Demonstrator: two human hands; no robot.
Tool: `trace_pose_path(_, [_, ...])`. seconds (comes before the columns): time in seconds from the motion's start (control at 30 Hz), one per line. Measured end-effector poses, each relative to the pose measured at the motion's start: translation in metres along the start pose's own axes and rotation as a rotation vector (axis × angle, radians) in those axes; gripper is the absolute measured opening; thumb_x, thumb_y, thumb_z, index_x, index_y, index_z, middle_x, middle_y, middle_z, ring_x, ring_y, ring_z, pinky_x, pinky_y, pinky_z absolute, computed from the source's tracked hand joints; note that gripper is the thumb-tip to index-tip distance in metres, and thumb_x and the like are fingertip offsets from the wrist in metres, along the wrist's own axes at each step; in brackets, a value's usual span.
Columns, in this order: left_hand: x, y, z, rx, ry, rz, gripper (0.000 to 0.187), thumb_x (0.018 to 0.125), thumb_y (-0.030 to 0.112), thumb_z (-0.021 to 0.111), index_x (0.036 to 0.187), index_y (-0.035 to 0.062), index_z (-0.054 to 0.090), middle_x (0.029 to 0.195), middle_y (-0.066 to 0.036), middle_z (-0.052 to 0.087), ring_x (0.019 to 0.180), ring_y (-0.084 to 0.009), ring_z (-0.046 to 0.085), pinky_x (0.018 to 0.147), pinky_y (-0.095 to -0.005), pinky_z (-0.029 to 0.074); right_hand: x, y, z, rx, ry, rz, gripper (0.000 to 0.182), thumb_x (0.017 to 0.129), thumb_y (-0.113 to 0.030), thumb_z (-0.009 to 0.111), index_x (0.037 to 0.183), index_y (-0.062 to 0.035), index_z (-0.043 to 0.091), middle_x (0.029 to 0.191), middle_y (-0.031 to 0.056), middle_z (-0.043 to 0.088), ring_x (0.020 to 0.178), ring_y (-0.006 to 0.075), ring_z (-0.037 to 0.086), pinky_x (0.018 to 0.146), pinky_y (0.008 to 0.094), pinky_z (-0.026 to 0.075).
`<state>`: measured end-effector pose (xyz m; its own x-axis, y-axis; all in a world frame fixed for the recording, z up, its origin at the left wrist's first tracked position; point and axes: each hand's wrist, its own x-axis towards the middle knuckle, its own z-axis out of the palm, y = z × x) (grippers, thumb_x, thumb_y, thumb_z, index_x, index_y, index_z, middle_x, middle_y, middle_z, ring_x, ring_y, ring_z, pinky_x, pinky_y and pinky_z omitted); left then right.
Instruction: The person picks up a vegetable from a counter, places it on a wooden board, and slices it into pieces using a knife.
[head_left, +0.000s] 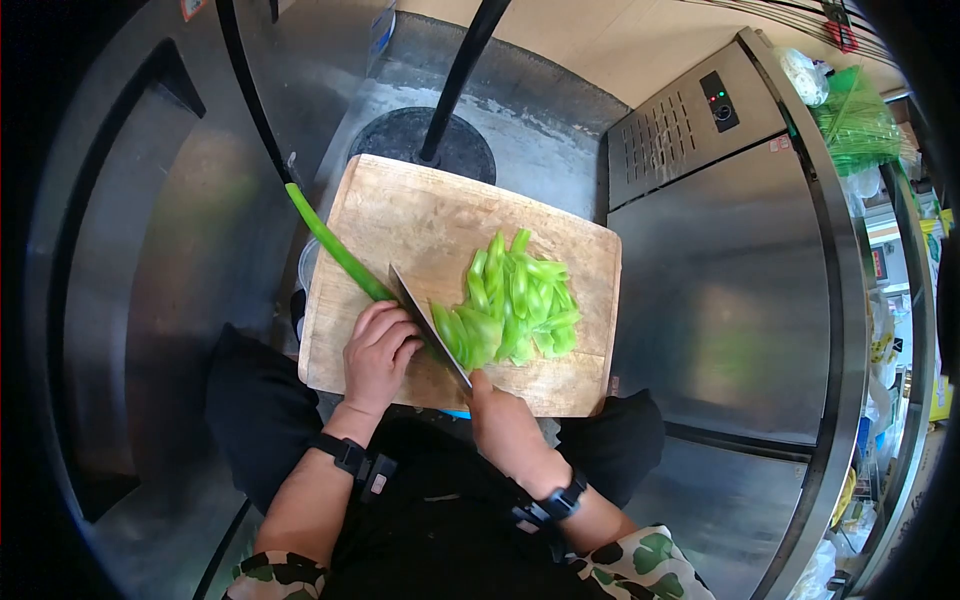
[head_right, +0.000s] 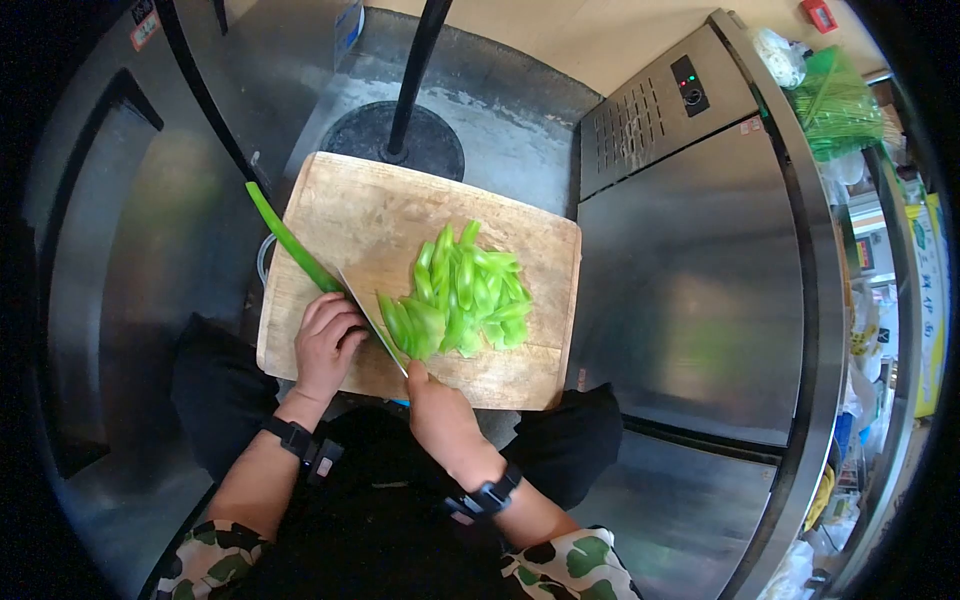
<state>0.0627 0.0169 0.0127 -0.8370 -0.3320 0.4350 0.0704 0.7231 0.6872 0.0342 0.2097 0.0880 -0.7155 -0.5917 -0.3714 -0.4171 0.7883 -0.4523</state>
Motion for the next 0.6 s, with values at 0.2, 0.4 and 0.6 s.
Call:
trace_pose_path(0.2, [0.002, -0.001, -0.003, -0.041, 0.004, 0.0, 0.018, 0.071, 0.003, 0.074, 0.087, 0.005, 0.067, 0.098, -0.008, 0.065, 0.107, -0.0307, 0.06, 0.09, -0.0403, 0.05, 0.008, 0.014, 0.004, 0.158, 0.138, -0.009, 0.024, 0.095, -0.011, 0.058, 0.112, -0.0003, 0.045, 0.076, 0.0281, 0.063, 0.074, 0.0485, 0.062, 0.062, 0.0541, 0.048])
trace_pose_path(0.4, [0.001, -0.005, -0.001, -0.058, 0.022, -0.017, 0.018, 0.07, 0.001, 0.073, 0.087, 0.0039, 0.067, 0.098, -0.008, 0.064, 0.106, -0.0302, 0.061, 0.089, -0.04, 0.051, -0.015, 0.001, -0.014, 0.153, 0.063, 0.021, 0.023, 0.095, -0.012, 0.058, 0.111, -0.0016, 0.044, 0.077, 0.0282, 0.063, 0.075, 0.0484, 0.062, 0.063, 0.0543, 0.049])
trace_pose_path(0.6, [0.0, -0.004, -0.001, -0.044, 0.03, -0.008, 0.018, 0.07, 0.0, 0.072, 0.087, 0.0035, 0.066, 0.099, -0.009, 0.064, 0.106, -0.0303, 0.061, 0.089, -0.04, 0.051, -0.019, -0.005, -0.016, 0.056, -0.005, 0.015, 0.02, 0.096, -0.011, 0.056, 0.106, -0.003, 0.041, 0.077, 0.0278, 0.063, 0.074, 0.0485, 0.062, 0.063, 0.0563, 0.049])
